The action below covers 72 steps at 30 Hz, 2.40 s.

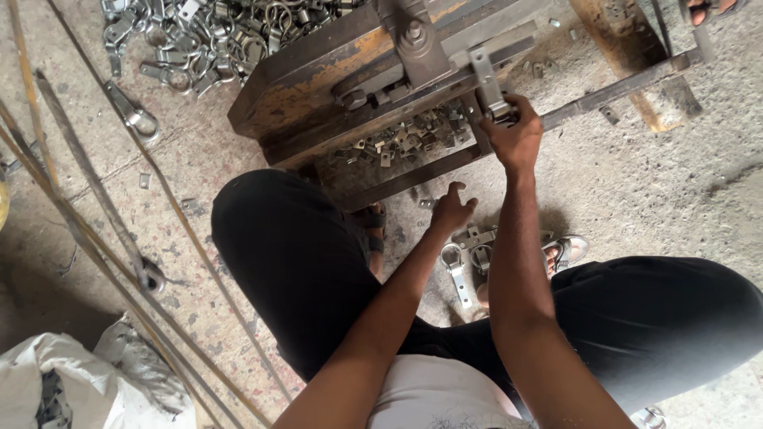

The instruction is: The person sits on the floor and operates a manual metal press machine. They repeatedly place small metal pieces into the press, pull the lever to activate the mechanism, and remove the processed items, which accumulate on the floor.

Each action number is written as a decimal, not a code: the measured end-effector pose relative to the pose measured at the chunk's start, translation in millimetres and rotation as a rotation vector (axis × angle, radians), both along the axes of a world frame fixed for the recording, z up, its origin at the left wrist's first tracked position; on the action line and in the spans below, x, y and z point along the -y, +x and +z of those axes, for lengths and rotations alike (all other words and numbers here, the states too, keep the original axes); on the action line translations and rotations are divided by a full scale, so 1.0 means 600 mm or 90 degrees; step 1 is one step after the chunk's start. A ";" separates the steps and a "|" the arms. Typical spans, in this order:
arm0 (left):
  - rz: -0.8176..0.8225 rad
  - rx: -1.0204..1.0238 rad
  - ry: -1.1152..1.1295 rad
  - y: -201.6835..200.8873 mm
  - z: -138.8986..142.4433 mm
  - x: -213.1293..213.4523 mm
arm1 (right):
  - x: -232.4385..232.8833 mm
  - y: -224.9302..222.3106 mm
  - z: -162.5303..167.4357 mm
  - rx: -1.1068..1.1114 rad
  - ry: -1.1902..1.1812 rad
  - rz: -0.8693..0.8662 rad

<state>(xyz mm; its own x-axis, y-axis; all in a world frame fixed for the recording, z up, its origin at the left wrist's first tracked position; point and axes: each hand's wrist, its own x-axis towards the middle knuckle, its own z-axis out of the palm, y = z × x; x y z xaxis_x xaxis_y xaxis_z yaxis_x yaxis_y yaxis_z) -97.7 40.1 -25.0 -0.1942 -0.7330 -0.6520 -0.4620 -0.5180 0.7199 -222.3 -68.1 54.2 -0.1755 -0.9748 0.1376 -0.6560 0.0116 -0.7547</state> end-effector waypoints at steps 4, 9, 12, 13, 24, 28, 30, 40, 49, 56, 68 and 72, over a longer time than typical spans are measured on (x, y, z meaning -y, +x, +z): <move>0.005 -0.016 -0.024 0.001 -0.002 -0.002 | 0.026 -0.017 0.003 0.053 -0.055 -0.108; 0.001 -0.031 0.004 -0.003 -0.006 -0.009 | 0.054 0.013 0.017 0.062 -0.107 -0.067; 0.008 -0.053 -0.003 -0.002 -0.006 -0.010 | 0.051 0.049 0.019 0.044 -0.104 -0.036; 0.005 -0.039 -0.046 -0.001 -0.005 -0.011 | 0.050 0.061 0.020 0.033 -0.120 -0.025; -0.041 -0.003 -0.040 0.004 0.002 -0.002 | 0.029 0.115 0.011 0.058 -0.050 0.043; -0.070 -0.003 -0.046 -0.001 -0.001 0.000 | 0.025 0.129 0.011 0.020 -0.039 0.049; -0.083 -0.001 -0.058 -0.003 -0.003 0.001 | 0.020 0.139 0.013 0.067 -0.022 0.017; -0.089 -0.001 -0.041 0.002 0.011 0.000 | 0.019 0.132 0.038 0.029 0.008 0.024; -0.079 -0.011 -0.098 0.000 0.000 -0.002 | 0.011 0.140 0.049 0.037 0.023 0.026; -0.059 -0.029 -0.124 0.012 0.001 -0.011 | 0.017 0.139 0.036 0.016 -0.190 0.081; -0.059 -0.018 -0.194 0.000 -0.020 -0.022 | 0.001 0.136 0.022 -0.013 0.018 0.008; -0.070 -0.007 -0.105 0.009 0.010 -0.008 | 0.014 0.139 0.023 -0.012 -0.002 0.017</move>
<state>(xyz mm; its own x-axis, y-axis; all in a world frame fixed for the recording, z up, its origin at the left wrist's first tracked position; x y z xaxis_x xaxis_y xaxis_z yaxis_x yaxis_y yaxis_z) -92.4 45.1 -19.3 -0.2858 -0.8037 -0.5219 -0.5014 -0.3387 0.7962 -138.7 -76.8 67.7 -0.1464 -0.9788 0.1431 -0.6699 -0.0084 -0.7424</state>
